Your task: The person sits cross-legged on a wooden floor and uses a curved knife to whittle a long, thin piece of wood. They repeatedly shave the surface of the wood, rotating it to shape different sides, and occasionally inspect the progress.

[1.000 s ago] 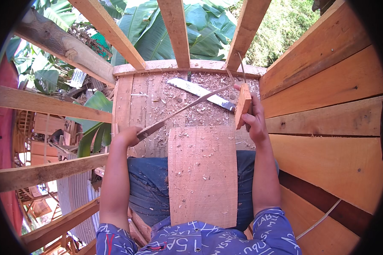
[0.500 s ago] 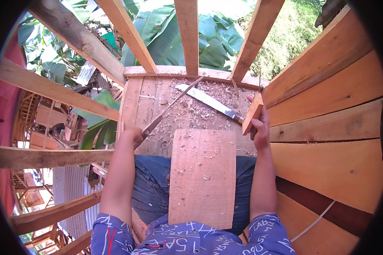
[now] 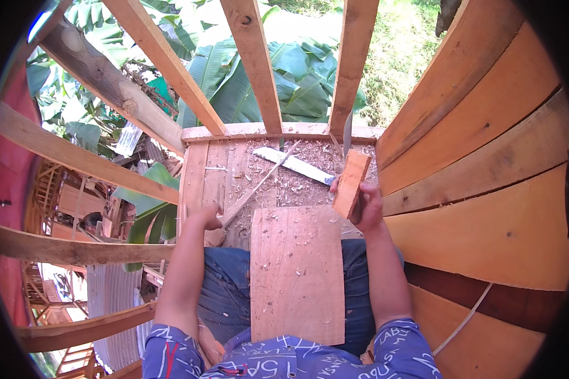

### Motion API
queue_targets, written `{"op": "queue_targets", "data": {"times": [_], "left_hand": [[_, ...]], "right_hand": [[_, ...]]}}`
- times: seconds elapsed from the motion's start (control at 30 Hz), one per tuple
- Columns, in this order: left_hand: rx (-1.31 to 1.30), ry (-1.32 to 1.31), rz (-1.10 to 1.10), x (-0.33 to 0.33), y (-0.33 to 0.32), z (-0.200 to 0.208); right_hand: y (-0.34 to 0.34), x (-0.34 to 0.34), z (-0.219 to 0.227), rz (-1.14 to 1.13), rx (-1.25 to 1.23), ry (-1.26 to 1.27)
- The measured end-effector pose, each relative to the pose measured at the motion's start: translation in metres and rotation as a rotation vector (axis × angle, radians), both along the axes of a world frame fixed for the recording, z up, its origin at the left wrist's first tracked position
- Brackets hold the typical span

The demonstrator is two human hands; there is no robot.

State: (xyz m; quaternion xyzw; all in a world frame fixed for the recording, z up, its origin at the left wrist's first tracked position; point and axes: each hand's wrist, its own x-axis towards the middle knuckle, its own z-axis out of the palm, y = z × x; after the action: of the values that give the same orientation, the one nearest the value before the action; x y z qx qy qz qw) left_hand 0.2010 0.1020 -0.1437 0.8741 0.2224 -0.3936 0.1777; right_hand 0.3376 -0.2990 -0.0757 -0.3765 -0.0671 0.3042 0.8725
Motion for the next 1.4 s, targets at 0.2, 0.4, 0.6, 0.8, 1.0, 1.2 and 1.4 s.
{"op": "queue_targets", "data": {"times": [0.2,0.4,0.6,0.8,1.0,1.2,1.4], "left_hand": [[-0.139,-0.379,0.048,0.004,-0.023,0.025],[-0.476,-0.819,0.159,0.009,-0.11,0.101],[-0.8,-0.955,0.145,-0.013,-0.219,0.154],[-0.8,-0.927,0.225,-0.043,-0.236,0.165],[-0.576,-0.868,0.286,-0.079,-0.223,0.181],[-0.889,-0.743,0.395,-0.096,-0.216,0.202],[-1.037,-0.744,0.327,-0.108,-0.212,0.211]], "right_hand": [[-0.005,0.002,0.007,0.065,0.015,-0.11],[0.005,-0.008,0.017,0.131,0.06,-0.13],[0.019,-0.057,0.043,0.154,0.161,-0.066],[0.022,-0.104,0.052,-0.002,-0.147,-0.248],[0.016,-0.136,0.069,-0.184,-0.307,-0.26],[-0.003,-0.16,0.093,0.028,-0.51,-0.559],[-0.005,-0.167,0.109,0.116,-0.702,-0.787]]}}
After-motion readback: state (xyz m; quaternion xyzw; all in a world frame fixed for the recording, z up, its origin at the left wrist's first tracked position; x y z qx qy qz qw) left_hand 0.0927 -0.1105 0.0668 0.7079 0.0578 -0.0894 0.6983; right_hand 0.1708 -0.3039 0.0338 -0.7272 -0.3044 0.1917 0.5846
